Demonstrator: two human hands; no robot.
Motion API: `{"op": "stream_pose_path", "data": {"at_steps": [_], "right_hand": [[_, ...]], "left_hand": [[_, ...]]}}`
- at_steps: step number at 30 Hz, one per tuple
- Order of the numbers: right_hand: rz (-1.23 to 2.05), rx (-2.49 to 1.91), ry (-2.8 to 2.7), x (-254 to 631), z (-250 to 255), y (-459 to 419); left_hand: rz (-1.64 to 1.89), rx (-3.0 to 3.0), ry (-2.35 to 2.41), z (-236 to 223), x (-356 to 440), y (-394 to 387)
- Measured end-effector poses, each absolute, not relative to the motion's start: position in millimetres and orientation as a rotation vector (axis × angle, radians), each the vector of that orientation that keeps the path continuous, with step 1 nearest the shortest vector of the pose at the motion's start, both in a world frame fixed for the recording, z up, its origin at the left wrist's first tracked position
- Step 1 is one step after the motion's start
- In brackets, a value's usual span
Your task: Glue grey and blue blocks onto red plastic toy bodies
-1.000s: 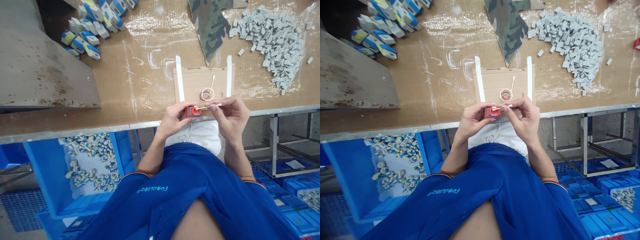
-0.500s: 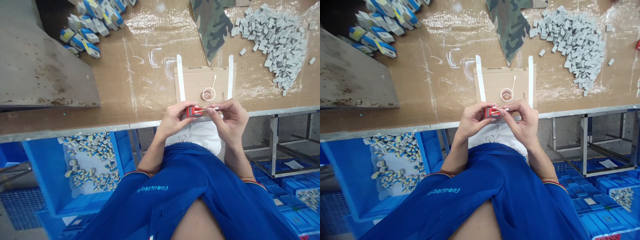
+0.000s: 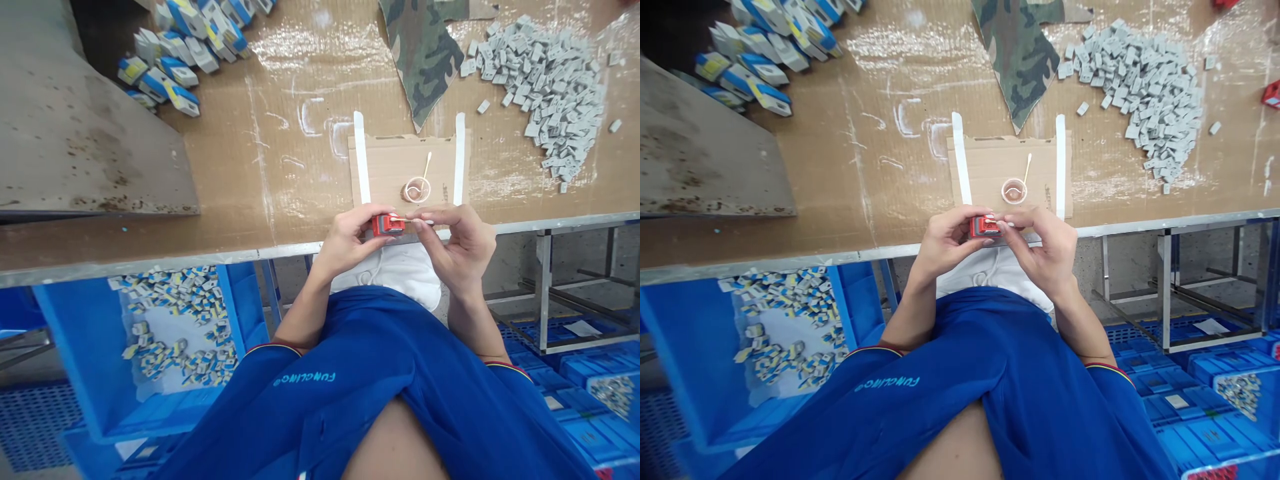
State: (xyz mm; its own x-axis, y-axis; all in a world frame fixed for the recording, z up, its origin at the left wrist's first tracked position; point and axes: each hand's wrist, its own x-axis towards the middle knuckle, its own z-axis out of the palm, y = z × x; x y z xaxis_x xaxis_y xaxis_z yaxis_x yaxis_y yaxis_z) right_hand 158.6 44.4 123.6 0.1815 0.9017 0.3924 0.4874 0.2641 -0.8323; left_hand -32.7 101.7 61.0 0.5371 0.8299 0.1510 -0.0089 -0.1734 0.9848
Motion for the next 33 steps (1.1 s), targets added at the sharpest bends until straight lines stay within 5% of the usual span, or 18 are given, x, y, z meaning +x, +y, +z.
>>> {"op": "stream_pose_path", "data": {"at_steps": [33], "right_hand": [[0.343,-1.505,-1.605,161,137,40]], "left_hand": [[0.893,1.624,0.688,62,-32,103]]}}
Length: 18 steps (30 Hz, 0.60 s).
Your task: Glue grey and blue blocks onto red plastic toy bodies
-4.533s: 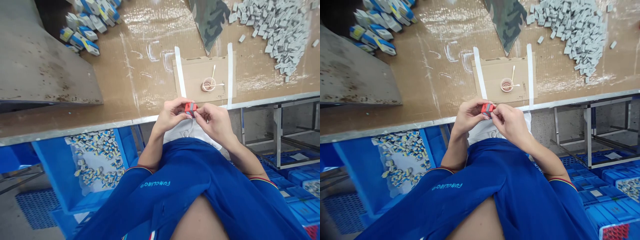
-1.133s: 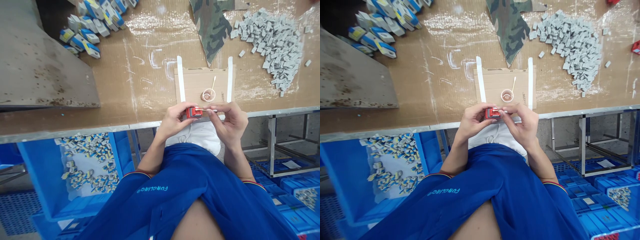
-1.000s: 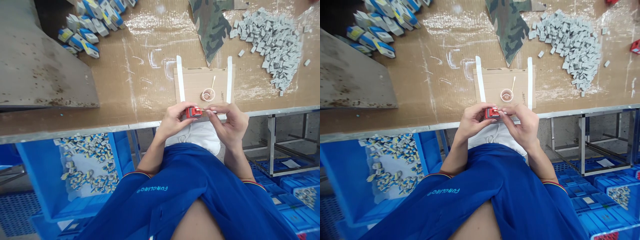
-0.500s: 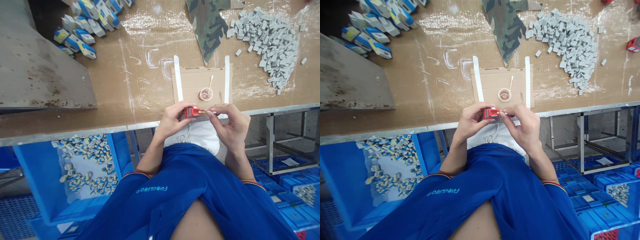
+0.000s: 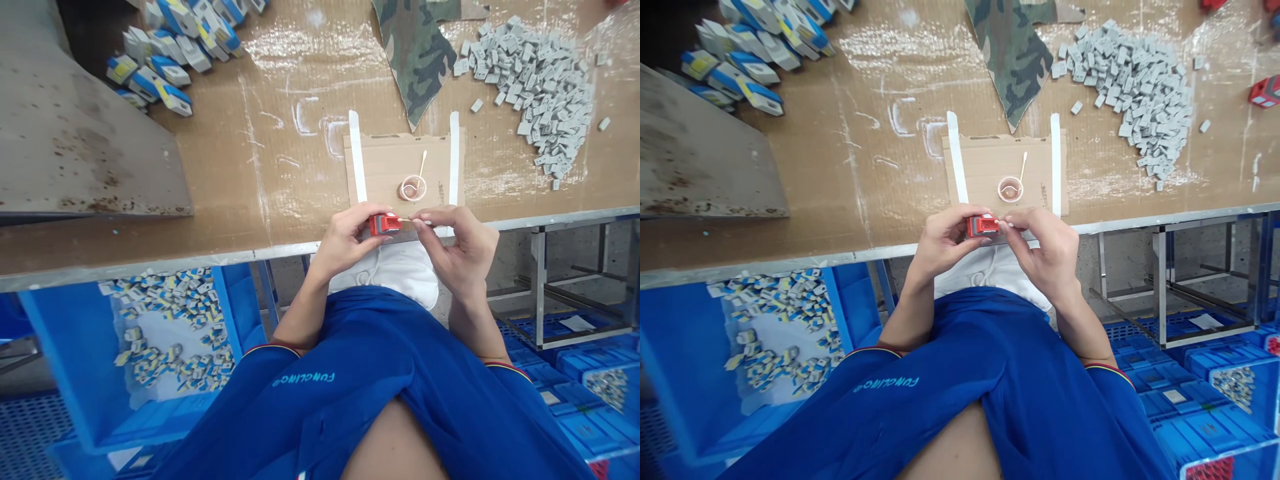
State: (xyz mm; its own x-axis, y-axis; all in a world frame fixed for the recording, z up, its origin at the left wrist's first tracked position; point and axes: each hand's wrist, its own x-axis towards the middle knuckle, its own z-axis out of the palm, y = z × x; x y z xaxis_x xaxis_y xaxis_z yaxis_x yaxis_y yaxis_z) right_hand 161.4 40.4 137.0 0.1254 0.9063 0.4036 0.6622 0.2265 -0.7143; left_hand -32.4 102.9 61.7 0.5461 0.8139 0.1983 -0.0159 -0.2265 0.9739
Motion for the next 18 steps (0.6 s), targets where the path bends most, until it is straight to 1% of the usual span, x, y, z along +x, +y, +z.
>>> {"op": "stream_pose_path", "data": {"at_steps": [6,18], "right_hand": [[0.327,-1.545,-1.647,162.5,140.6,37.9],[0.555,-1.454,-1.522,157.3,137.0,39.4]], "left_hand": [[0.868,1.596,0.712,63.4,-31.7,102.0],[0.889,1.605,0.705,63.8,-32.3,102.3]]}}
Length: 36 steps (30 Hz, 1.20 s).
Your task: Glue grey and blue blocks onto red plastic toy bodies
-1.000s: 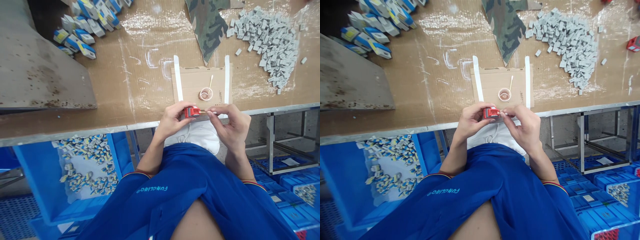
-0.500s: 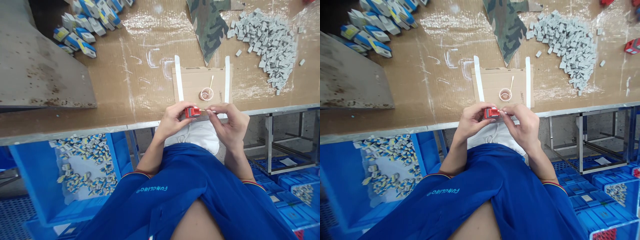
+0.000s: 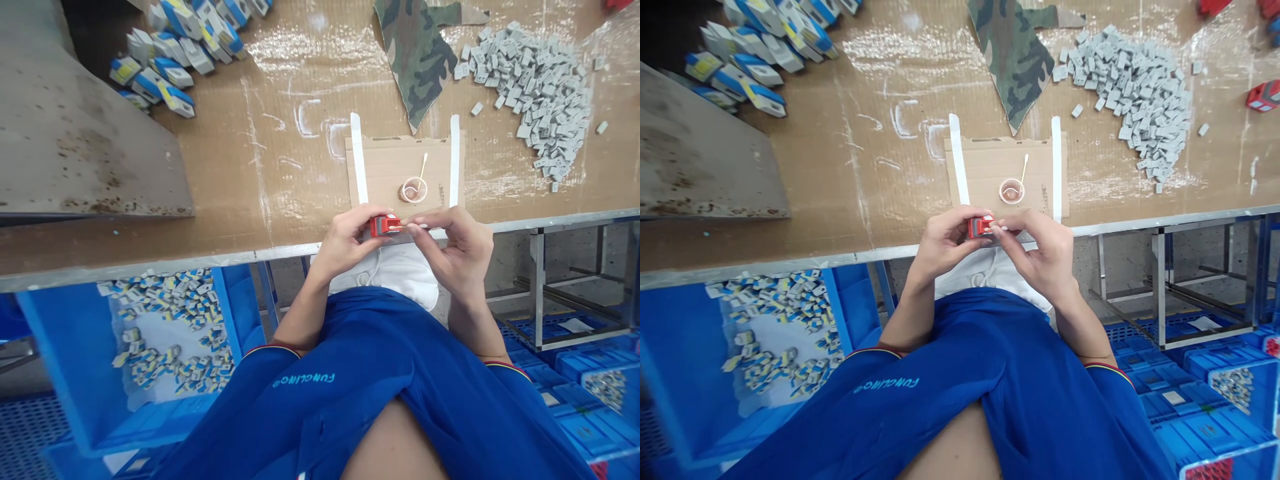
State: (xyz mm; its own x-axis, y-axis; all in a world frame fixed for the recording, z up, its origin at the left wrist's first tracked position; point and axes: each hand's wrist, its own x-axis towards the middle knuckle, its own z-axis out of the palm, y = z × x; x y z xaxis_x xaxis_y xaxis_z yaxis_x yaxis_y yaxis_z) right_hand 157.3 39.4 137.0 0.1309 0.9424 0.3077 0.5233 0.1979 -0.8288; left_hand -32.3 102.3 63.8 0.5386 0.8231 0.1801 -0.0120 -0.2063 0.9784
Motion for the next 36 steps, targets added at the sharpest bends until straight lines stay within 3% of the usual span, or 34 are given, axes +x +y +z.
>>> {"op": "stream_pose_path", "data": {"at_steps": [7,19,27,36], "right_hand": [[0.371,-1.432,-1.237,180,123,59],[0.309,-1.543,-1.481,186,92,78],[0.096,-1.508,-1.401,170,109,57],[0.457,-1.436,-1.547,116,110,36]], "left_hand": [[0.888,1.455,0.688,59,-34,100],[0.857,1.106,0.494,67,-43,106],[0.827,1.095,0.545,64,-44,106],[0.869,1.132,0.610,57,-46,104]]}}
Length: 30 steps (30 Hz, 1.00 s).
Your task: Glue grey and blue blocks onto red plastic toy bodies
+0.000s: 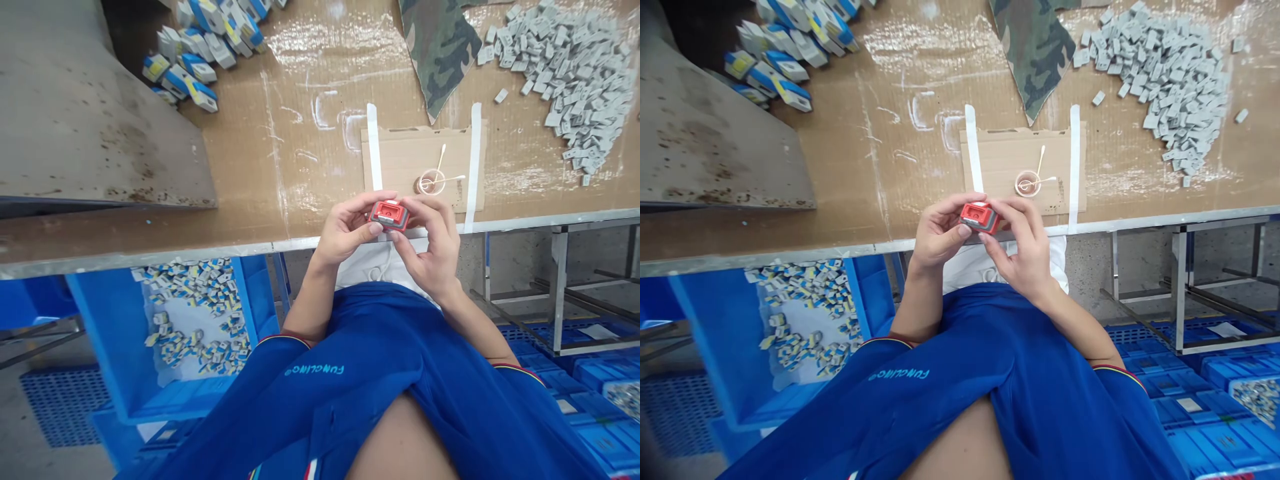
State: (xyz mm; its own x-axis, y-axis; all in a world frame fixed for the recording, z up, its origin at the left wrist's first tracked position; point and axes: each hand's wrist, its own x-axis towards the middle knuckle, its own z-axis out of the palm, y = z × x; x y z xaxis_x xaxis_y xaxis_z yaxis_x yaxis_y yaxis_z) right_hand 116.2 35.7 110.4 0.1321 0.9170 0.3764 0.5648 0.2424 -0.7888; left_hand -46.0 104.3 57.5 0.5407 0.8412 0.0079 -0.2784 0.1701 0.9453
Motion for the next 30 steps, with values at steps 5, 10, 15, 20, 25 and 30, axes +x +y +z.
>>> {"op": "stream_pose_path", "data": {"at_steps": [5,10,15,20,25,30], "right_hand": [[0.641,-1.482,-1.429,120,106,34],[0.951,-1.431,-1.256,126,103,29],[0.907,-1.422,-1.346,135,104,30],[0.586,-1.494,-1.544,137,106,30],[0.381,-1.525,-1.718,137,110,29],[0.351,-1.537,-1.816,142,113,29]], "left_hand": [[0.917,1.222,0.623,61,-42,101],[1.022,1.323,0.640,62,-38,98],[1.117,1.558,0.542,60,-37,103],[1.110,1.645,0.506,59,-38,106],[1.062,1.698,0.491,60,-39,106],[1.040,1.716,0.441,60,-40,107]]}}
